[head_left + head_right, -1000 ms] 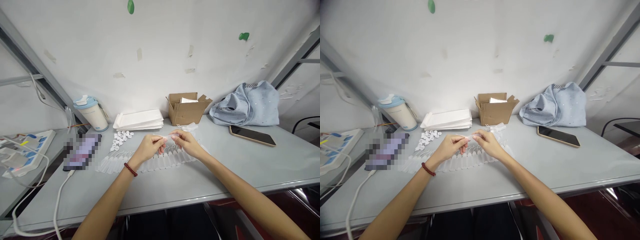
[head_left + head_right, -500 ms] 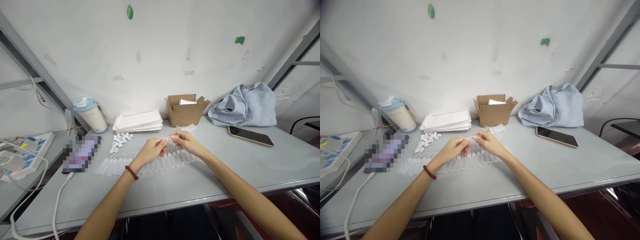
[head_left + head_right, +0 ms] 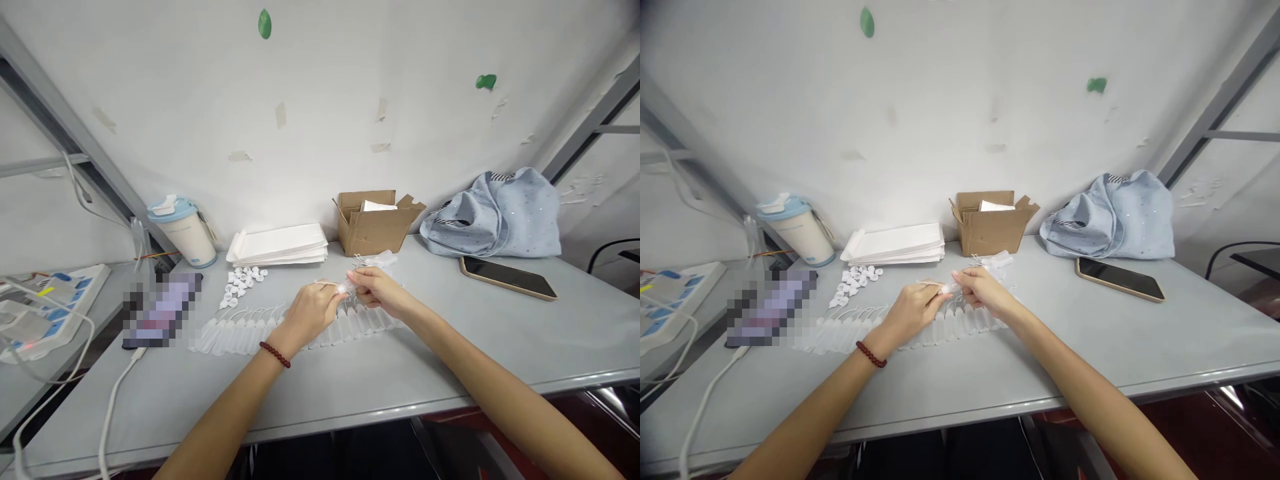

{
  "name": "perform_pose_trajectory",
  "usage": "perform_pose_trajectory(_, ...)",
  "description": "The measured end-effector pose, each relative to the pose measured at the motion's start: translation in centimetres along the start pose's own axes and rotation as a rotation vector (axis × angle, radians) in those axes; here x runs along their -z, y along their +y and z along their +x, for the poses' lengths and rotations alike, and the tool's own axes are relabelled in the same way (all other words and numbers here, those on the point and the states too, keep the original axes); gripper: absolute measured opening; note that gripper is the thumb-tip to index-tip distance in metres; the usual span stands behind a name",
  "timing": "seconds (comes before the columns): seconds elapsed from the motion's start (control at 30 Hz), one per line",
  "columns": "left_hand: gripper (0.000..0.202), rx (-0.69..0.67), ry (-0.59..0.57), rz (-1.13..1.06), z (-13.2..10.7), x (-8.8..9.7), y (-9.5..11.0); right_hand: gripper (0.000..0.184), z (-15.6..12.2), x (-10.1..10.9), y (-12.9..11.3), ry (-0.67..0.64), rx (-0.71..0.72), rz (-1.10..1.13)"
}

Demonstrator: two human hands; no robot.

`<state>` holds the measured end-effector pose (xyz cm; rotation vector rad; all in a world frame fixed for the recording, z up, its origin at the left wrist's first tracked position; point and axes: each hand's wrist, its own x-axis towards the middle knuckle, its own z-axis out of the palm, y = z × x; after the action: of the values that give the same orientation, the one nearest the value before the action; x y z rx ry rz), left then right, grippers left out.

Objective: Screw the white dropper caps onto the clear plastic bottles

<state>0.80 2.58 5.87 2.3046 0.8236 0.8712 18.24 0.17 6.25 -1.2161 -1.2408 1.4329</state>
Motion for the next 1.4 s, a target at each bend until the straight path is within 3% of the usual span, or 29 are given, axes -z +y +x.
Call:
perform_pose_trajectory(0.07,0.04,0.049,-0.004,-0.057,0.0,0.0,0.9,0.042,-0.3,-0.1,-0.5,-0.008,0.023,0.036)
perform_pose_trajectory(0.17,0.042,0.231,-0.108,-0.312,0.1,0.5,2.0,0.039,-0.7,-0.4,-1.0,0.008,0.139,0.033)
perform_pose_trajectory(0.27,0.045,0.391,-0.206,-0.536,0.3,1.0,2.3,0.04,-0.9,-0.7,-1.0,0.056,0.24,-0.044)
perform_pose_trajectory(0.33,0.045,0.426,-0.253,-0.562,0.3,1.3,2.3,0.038,-0.9,-0.8,-0.8,0.064,0.256,-0.078)
perform_pose_trajectory(0.47,0.043,0.321,-0.215,-0.287,0.0,1.3,1.9,0.03,-0.7,-1.0,-0.3,0.062,0.199,-0.045)
perform_pose_trajectory(0.6,0.042,0.036,-0.099,0.106,-0.3,0.7,1.2,0.03,-0.5,-1.3,-0.1,0.121,0.141,0.008)
perform_pose_trajectory(0.67,0.039,-0.043,-0.054,0.212,-0.4,0.4,0.9,0.031,-0.5,-1.4,-0.1,0.145,0.13,0.015)
perform_pose_trajectory(1.1,0.038,-0.093,0.083,0.177,0.0,0.7,0.8,0.034,-0.7,-1.3,-0.8,0.218,0.274,-0.043)
perform_pose_trajectory(1.23,0.028,-0.036,0.178,0.205,0.6,3.1,-0.7,0.03,-0.5,-0.4,-0.5,0.276,0.346,-0.248)
perform_pose_trajectory(1.3,0.028,0.114,0.233,0.316,0.7,5.5,-2.3,0.028,-0.2,0.3,-0.2,0.334,0.395,-0.439)
perform_pose_trajectory(1.4,0.027,0.369,0.182,0.639,0.3,9.2,-5.4,0.024,0.5,1.7,0.3,0.358,0.466,-0.775)
